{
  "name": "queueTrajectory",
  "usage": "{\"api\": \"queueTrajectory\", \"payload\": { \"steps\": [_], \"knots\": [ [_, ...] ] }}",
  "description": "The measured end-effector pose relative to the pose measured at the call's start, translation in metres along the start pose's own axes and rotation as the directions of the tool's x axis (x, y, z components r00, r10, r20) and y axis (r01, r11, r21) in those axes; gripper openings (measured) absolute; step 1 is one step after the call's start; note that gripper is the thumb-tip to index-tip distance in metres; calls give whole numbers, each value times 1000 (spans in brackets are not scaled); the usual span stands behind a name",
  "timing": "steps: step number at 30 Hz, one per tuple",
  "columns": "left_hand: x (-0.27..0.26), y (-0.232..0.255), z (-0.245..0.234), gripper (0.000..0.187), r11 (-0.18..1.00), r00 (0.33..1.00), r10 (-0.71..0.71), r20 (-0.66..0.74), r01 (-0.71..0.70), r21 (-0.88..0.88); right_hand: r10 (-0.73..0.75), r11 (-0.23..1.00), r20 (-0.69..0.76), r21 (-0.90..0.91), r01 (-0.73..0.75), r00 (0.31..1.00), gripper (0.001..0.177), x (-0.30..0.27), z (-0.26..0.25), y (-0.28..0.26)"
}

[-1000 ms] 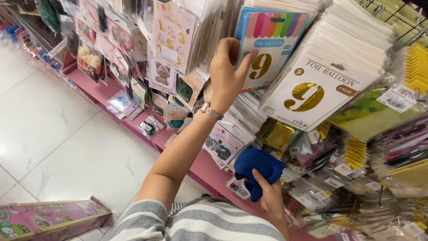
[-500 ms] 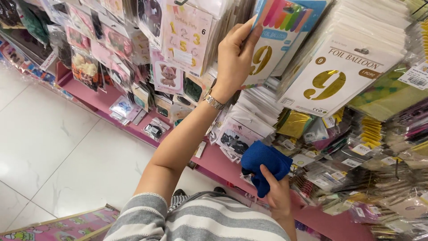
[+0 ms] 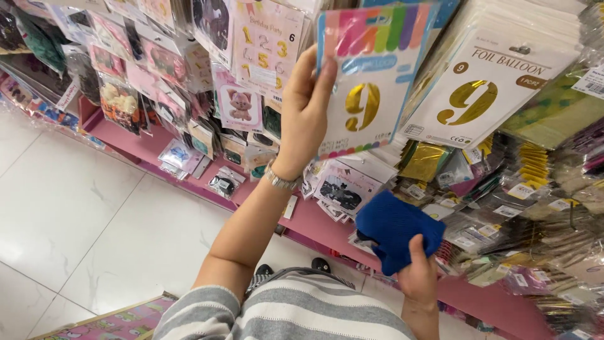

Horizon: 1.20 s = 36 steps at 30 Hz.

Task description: The recorder uses a blue cloth to dust and clean various packaged items on store shelves, including balloons and accessories.

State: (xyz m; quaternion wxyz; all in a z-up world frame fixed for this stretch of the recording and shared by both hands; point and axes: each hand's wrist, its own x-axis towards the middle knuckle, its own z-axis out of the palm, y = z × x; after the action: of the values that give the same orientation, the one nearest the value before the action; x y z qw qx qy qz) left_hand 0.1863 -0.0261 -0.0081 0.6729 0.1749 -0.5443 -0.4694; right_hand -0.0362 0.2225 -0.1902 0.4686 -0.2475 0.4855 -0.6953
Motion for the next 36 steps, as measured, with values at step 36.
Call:
{"api": "queueTrajectory", "payload": {
  "steps": [36],
  "knots": [
    [-112,21,-20,27,910,907,-409,94,398,117,-243,932,452,354,77,858,74,27,98,-16]
  ]
}}
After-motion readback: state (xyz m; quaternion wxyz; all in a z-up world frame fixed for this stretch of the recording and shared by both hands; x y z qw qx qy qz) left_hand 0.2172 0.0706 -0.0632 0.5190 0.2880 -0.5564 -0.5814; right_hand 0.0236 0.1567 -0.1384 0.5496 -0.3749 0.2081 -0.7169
